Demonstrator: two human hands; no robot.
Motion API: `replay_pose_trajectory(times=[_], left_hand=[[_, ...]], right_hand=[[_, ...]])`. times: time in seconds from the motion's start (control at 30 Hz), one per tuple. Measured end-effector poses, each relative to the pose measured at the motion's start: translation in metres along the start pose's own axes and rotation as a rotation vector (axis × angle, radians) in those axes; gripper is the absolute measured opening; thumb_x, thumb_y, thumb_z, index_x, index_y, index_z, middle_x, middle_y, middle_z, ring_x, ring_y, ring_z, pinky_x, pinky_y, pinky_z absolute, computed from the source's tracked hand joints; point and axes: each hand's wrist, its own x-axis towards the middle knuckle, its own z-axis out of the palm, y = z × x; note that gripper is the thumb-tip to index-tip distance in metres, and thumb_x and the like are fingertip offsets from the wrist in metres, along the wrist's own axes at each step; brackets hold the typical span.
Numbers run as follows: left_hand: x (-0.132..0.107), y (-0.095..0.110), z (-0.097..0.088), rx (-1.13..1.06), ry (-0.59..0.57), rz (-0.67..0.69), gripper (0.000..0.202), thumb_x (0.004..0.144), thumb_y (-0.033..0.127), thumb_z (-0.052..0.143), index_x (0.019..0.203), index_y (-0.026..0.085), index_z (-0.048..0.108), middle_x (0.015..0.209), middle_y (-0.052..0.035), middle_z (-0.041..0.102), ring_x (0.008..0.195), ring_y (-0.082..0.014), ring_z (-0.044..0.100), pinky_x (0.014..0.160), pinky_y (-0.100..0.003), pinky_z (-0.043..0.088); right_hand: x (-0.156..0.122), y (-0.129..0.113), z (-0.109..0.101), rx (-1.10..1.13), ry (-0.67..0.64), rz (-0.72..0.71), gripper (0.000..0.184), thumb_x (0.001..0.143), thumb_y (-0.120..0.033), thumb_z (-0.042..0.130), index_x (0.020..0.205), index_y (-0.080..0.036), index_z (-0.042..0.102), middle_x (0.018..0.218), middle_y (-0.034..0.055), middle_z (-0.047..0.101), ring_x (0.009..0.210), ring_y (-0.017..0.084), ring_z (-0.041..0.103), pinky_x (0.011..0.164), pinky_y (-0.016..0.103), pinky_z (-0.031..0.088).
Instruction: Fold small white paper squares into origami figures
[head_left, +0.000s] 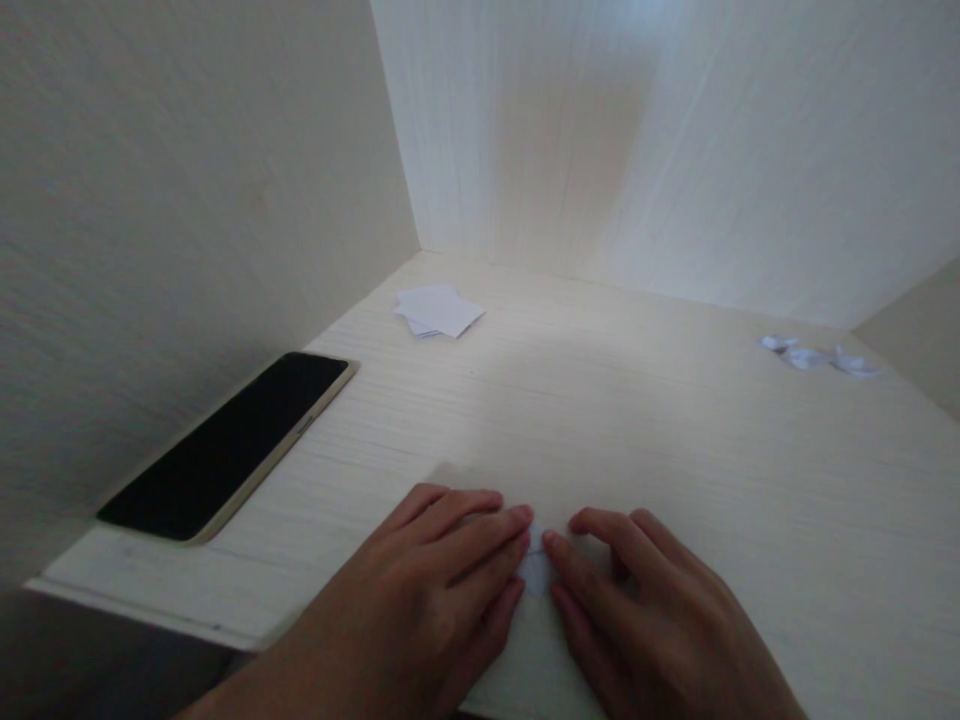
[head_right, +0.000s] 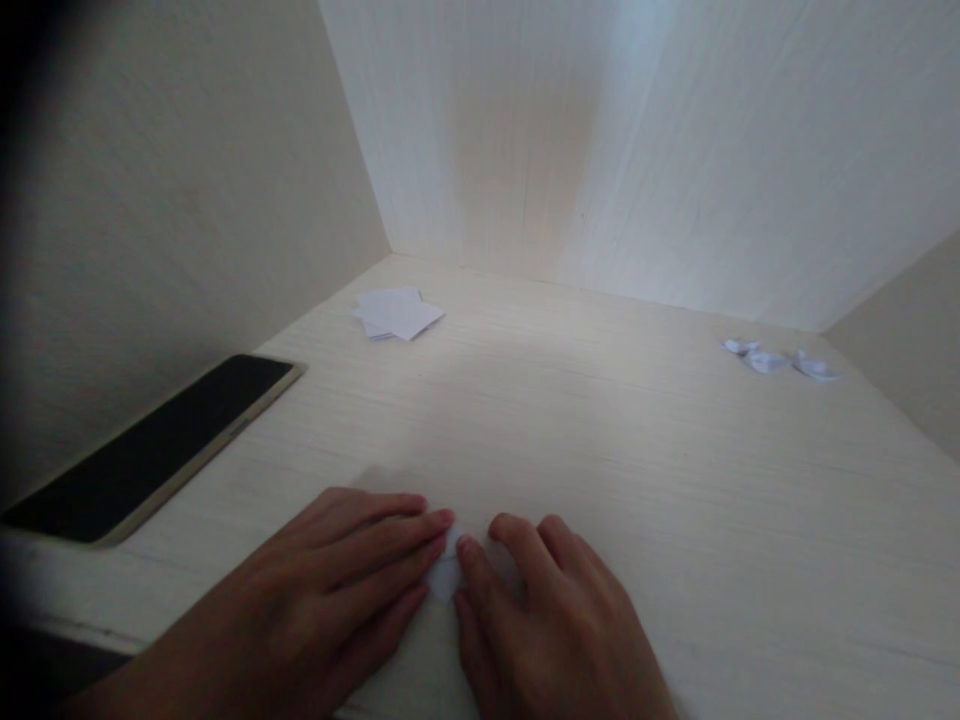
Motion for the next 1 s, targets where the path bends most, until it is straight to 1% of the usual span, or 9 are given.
replay_pose_trajectory(times=[0.13,0.27,0.4,0.53,0.63,0.73,0.8,0.9,1.0], left_hand=[[-0.004,0.004,-0.005,0.101,-0.002,0.008,0.031,0.096,0.032,0.061,0.124,0.022,0.072,0.128,-0.0028,0.073,0.113,-0.027,0.069,0.098,-0.044,0.056],[-0.01,0.005,-0.009,0.175,-0.028,0.035,0.042,0.095,0.045,0.062,0.128,0.021,0.07,0.133,-0.0048,0.071,0.114,-0.0292,0.07,0.098,-0.045,0.056],[-0.014,0.005,-0.008,0.177,-0.049,0.066,0.046,0.096,0.045,0.06,0.133,0.02,0.066,0.139,-0.0064,0.066,0.121,-0.0302,0.067,0.104,-0.046,0.054],[-0.016,0.002,-0.008,0.181,-0.107,0.115,0.055,0.091,0.039,0.066,0.139,0.014,0.06,0.142,-0.0125,0.063,0.128,-0.0345,0.062,0.113,-0.055,0.047],[-0.019,-0.002,-0.008,0.198,-0.131,0.15,0.059,0.089,0.037,0.069,0.14,0.01,0.058,0.142,-0.0156,0.062,0.131,-0.0369,0.06,0.118,-0.062,0.037],[-0.024,-0.006,-0.004,0.193,-0.094,0.166,0.062,0.09,0.039,0.069,0.143,0.011,0.055,0.146,-0.0138,0.059,0.136,-0.0366,0.055,0.125,-0.064,0.021],[-0.027,-0.008,0.0,0.177,-0.07,0.162,0.065,0.09,0.041,0.069,0.146,0.013,0.052,0.149,-0.0124,0.056,0.14,-0.0368,0.05,0.126,-0.065,0.013],[-0.03,-0.009,0.003,0.155,-0.077,0.143,0.066,0.09,0.043,0.07,0.147,0.016,0.051,0.149,-0.0119,0.057,0.142,-0.0368,0.047,0.125,-0.066,0.015],[-0.03,-0.011,0.002,0.174,-0.066,0.161,0.065,0.09,0.045,0.07,0.146,0.016,0.053,0.149,-0.0118,0.058,0.141,-0.0357,0.049,0.126,-0.064,0.015]], right_hand=[[0.001,0.0,-0.004,-0.031,-0.039,-0.033,0.022,0.095,-0.018,0.056,0.107,-0.021,0.074,0.104,0.01,0.075,0.079,0.023,0.07,0.068,0.038,0.067],[0.002,0.001,-0.007,-0.077,-0.078,-0.074,0.021,0.093,-0.018,0.055,0.101,-0.024,0.074,0.104,0.0091,0.076,0.078,0.023,0.072,0.066,0.037,0.067],[0.003,0.002,-0.008,-0.08,-0.13,-0.09,0.022,0.092,-0.016,0.054,0.099,-0.023,0.074,0.102,0.0079,0.077,0.072,0.022,0.071,0.062,0.036,0.067],[0.007,0.002,-0.007,-0.081,-0.138,-0.097,0.025,0.09,-0.014,0.053,0.101,-0.022,0.074,0.099,0.0067,0.077,0.07,0.023,0.071,0.058,0.037,0.066],[0.009,0.001,-0.006,-0.084,-0.099,-0.105,0.027,0.088,-0.015,0.053,0.102,-0.021,0.074,0.101,0.0061,0.078,0.068,0.023,0.07,0.053,0.038,0.065],[0.009,0.004,-0.007,-0.074,-0.085,-0.115,0.029,0.086,-0.014,0.053,0.106,-0.019,0.075,0.108,0.0064,0.078,0.068,0.022,0.069,0.054,0.037,0.064],[0.008,0.009,-0.008,-0.057,-0.098,-0.113,0.029,0.086,-0.013,0.053,0.104,-0.02,0.075,0.109,0.006,0.079,0.066,0.021,0.068,0.054,0.035,0.064],[0.004,0.018,-0.008,-0.052,-0.096,-0.128,0.026,0.089,-0.013,0.053,0.096,-0.022,0.077,0.114,0.0038,0.079,0.066,0.019,0.068,0.056,0.033,0.064],[0.0,0.024,-0.007,-0.082,-0.065,-0.157,0.026,0.09,-0.016,0.054,0.1,-0.022,0.078,0.122,0.0029,0.076,0.067,0.019,0.07,0.058,0.034,0.063]])
